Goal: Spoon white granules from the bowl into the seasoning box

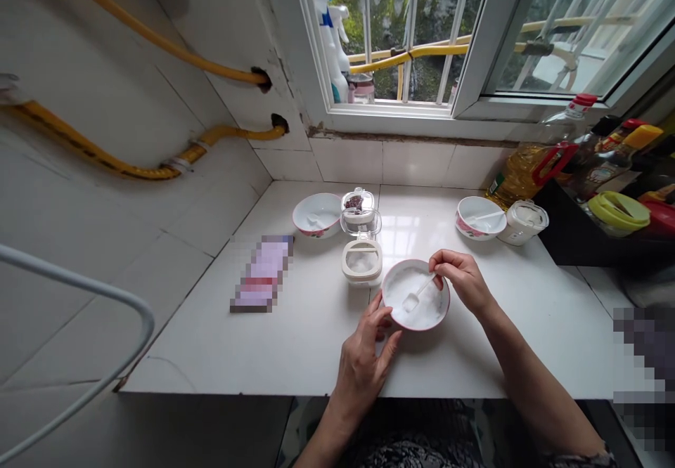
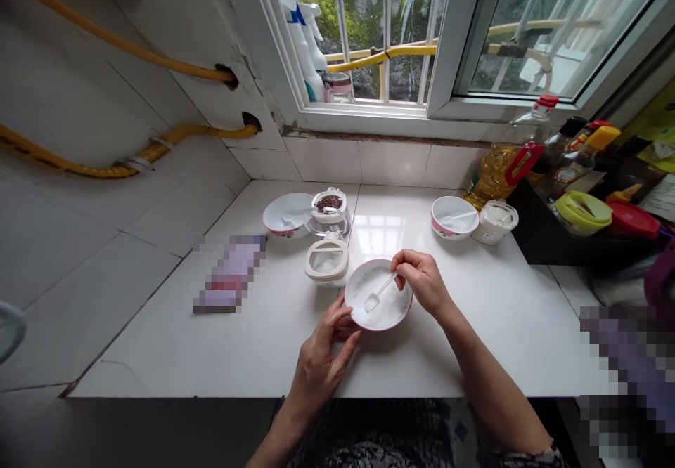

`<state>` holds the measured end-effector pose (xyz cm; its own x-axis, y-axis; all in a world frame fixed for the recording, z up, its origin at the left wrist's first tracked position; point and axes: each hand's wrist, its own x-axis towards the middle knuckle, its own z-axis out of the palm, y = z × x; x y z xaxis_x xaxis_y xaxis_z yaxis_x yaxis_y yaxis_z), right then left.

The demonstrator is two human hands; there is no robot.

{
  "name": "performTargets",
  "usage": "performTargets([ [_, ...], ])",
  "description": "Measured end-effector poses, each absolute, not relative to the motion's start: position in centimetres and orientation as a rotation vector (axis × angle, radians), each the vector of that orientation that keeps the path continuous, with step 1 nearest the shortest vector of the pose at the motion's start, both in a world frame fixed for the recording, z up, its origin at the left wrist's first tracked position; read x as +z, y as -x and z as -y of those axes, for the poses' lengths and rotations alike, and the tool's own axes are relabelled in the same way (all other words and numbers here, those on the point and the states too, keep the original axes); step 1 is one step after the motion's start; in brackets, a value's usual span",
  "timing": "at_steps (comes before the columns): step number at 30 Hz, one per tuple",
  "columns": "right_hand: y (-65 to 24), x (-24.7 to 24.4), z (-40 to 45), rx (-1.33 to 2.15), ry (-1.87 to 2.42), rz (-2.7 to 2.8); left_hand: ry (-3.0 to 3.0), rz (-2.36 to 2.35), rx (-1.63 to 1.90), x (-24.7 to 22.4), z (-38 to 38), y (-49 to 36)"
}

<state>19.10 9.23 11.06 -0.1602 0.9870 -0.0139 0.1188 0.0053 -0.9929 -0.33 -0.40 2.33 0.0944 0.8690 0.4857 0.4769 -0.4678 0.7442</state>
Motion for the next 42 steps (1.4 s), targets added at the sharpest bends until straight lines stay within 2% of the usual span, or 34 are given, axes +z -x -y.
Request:
performTargets([
  [6, -19.3, 10.7, -9.9, 1.3, 1.196, 1.315, -1.983, -1.327, 1.327, 2.3, 0.5, 0.4],
  [13, -17.4, 11.4, -9.9, 1.168, 1.137, 1.298, -2.003, -1.318, 1.319, 2.3, 0.4, 0.4],
  [16, -16.0, 11.4, -9.3, 0.953, 1.104, 1.428, -2.016, -1.321, 1.336, 2.3, 0.3, 0.4],
  [21, -14.5, 10.7, -8.9, 0.356, 0.926, 1.969, -2.023, -1.327, 1.336, 2.4, 0.3, 0.4],
  [24, -14.8, 10.9, -8.8, 0.214, 0.845, 2.105, -2.014, -1.325, 1.337, 2.4, 0.3, 0.4],
  [31, -17.5, 12.3, -8.4, 0.253, 0.951, 1.944, -2.008, -1.33, 1.336, 2.4, 0.4, 0.3],
  [37, -17.6, 10.7, -8.5, 0.32, 0.905, 2.153, -1.997, -1.317, 1.333, 2.2, 0.4, 0.4],
  [42, -17.0, 9.9, -8.3, 0.517, 1.004, 2.11, -2.002, -1.328, 1.342, 2.4, 0.4, 0.4],
])
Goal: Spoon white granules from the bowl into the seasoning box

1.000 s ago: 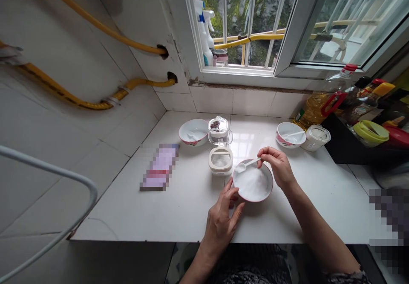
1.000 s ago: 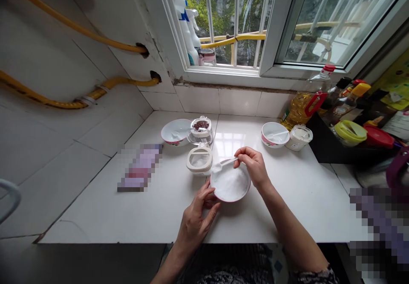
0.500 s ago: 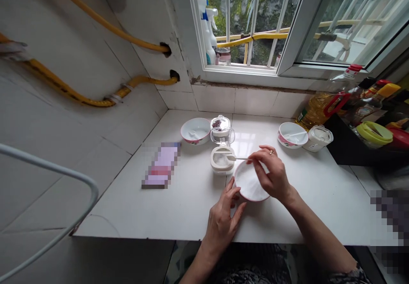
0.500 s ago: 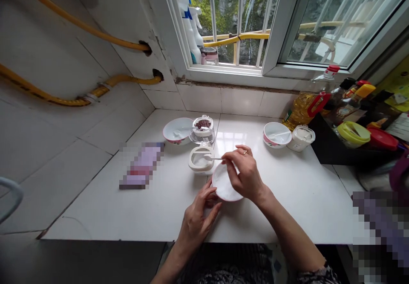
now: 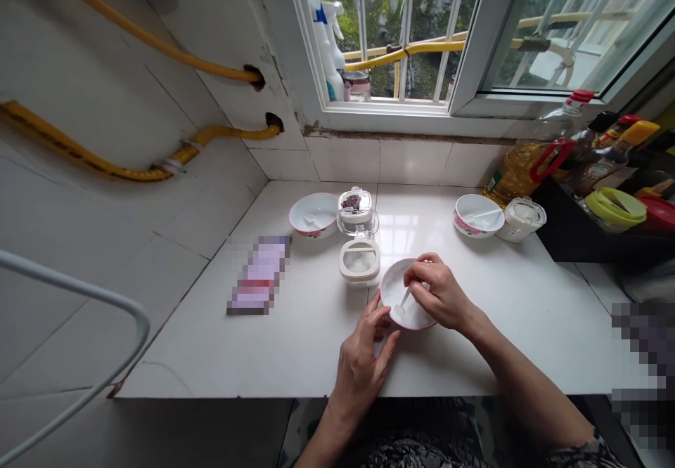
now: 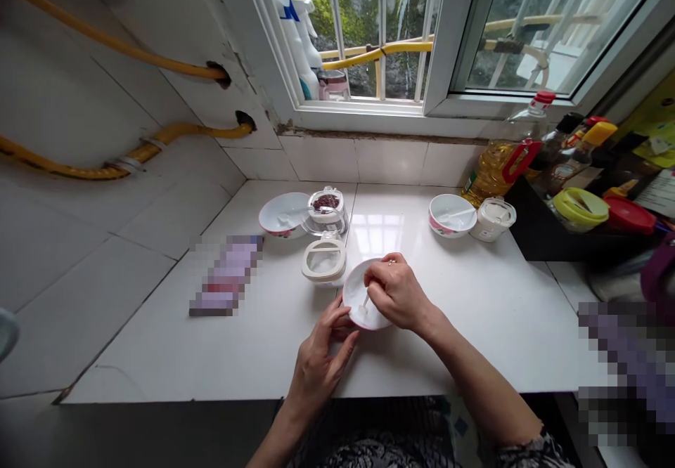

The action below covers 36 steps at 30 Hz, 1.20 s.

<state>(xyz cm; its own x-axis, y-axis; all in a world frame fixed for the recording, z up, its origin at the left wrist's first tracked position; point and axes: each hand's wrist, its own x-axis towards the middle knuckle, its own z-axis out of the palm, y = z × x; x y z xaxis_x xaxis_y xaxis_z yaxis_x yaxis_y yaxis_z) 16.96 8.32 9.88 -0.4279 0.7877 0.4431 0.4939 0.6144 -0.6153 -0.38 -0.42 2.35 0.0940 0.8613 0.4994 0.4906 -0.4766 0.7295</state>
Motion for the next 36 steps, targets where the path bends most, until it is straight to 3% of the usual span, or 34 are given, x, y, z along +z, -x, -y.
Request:
performTargets([
  [13, -18.0, 10.8, -8.9, 1.183, 1.273, 1.454, -1.985, -1.311, 1.345, 2.2, 0.4, 0.4],
  [26, -17.0, 11.0, -9.7, 1.233, 1.161, 1.28, -1.989, -1.307, 1.355, 2.2, 0.3, 0.3],
  [30, -15.6, 10.9, -9.2, 0.991, 1.099, 1.425, -1.998, -1.304, 1.352, 2.2, 0.3, 0.4],
  [36, -14.5, 10.3, -8.9, 0.183, 0.857, 2.097, -2.024, -1.31, 1.351, 2.3, 0.4, 0.3],
])
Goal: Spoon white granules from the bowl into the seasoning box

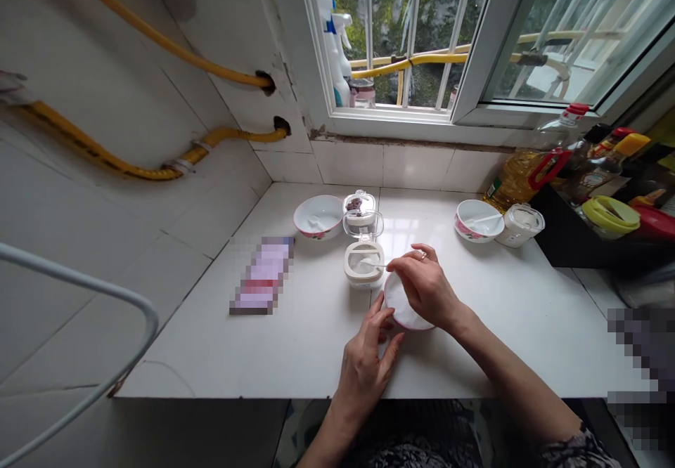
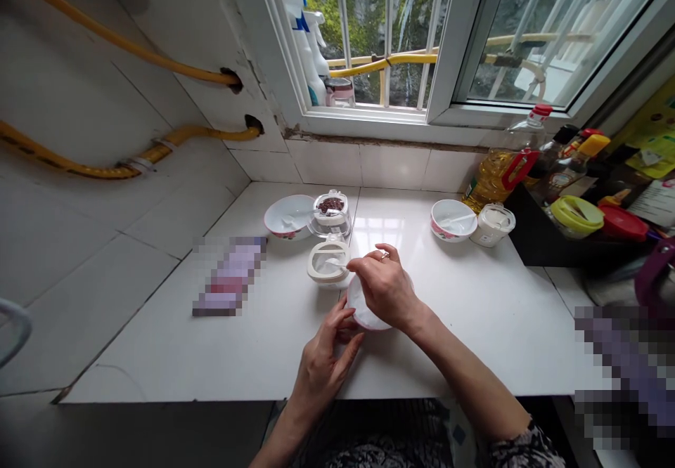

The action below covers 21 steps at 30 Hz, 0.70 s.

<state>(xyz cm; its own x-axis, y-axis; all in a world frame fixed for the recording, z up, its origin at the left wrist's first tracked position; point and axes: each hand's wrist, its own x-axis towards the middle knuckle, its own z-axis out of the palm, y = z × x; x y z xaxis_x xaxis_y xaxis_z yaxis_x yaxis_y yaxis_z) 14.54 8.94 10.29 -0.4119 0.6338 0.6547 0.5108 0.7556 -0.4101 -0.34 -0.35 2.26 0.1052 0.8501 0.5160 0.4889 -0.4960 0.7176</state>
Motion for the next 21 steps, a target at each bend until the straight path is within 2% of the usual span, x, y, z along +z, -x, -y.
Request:
performTargets([
  [3, -15.0, 10.8, -8.9, 0.059, 0.811, 2.094, -2.023, -1.316, 1.345, 2.3, 0.4, 0.3],
  [8, -16.5, 11.9, -8.3, 0.134, 0.891, 1.904, -2.018, -1.302, 1.354, 2.1, 0.4, 0.4],
  [21, -17.2, 10.5, -8.3, 0.169, 0.977, 2.123, -2.003, -1.33, 1.324, 2.3, 0.5, 0.4],
])
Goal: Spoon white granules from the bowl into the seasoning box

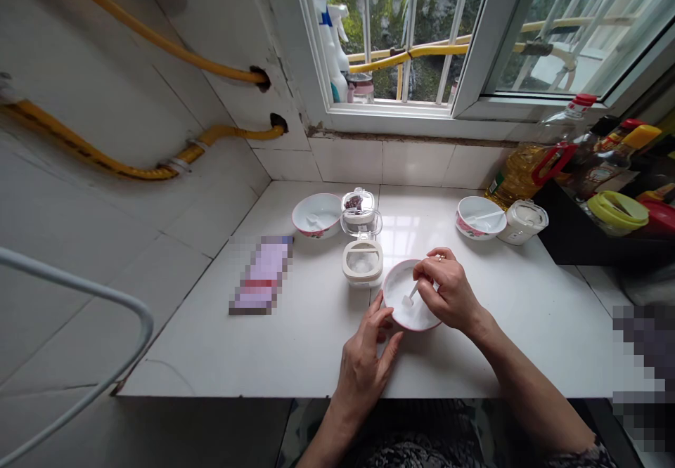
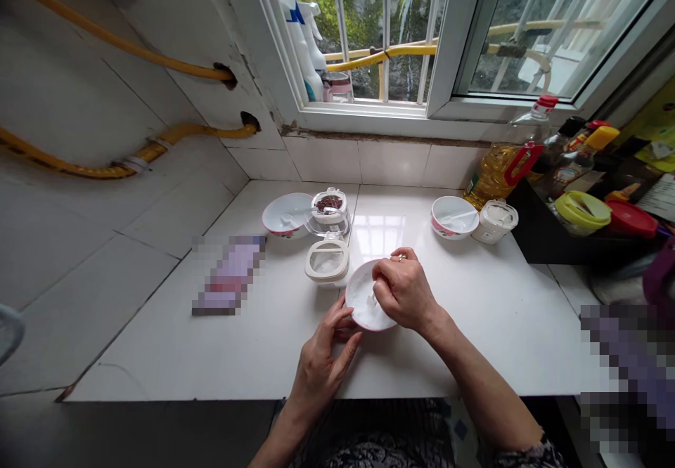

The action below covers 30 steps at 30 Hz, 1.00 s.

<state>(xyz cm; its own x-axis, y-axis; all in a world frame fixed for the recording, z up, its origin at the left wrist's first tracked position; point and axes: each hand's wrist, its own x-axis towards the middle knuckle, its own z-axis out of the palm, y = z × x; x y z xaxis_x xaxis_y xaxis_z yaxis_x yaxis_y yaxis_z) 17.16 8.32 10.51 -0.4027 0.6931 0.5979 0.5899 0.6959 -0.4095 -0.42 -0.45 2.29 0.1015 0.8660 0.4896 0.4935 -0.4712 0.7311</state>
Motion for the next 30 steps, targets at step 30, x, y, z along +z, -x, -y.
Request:
performTargets([
  [30, -18.6, 10.4, -9.2, 1.201, 1.2, 1.312, -2.03, -1.297, 1.36, 1.6, 0.2, 0.4],
])
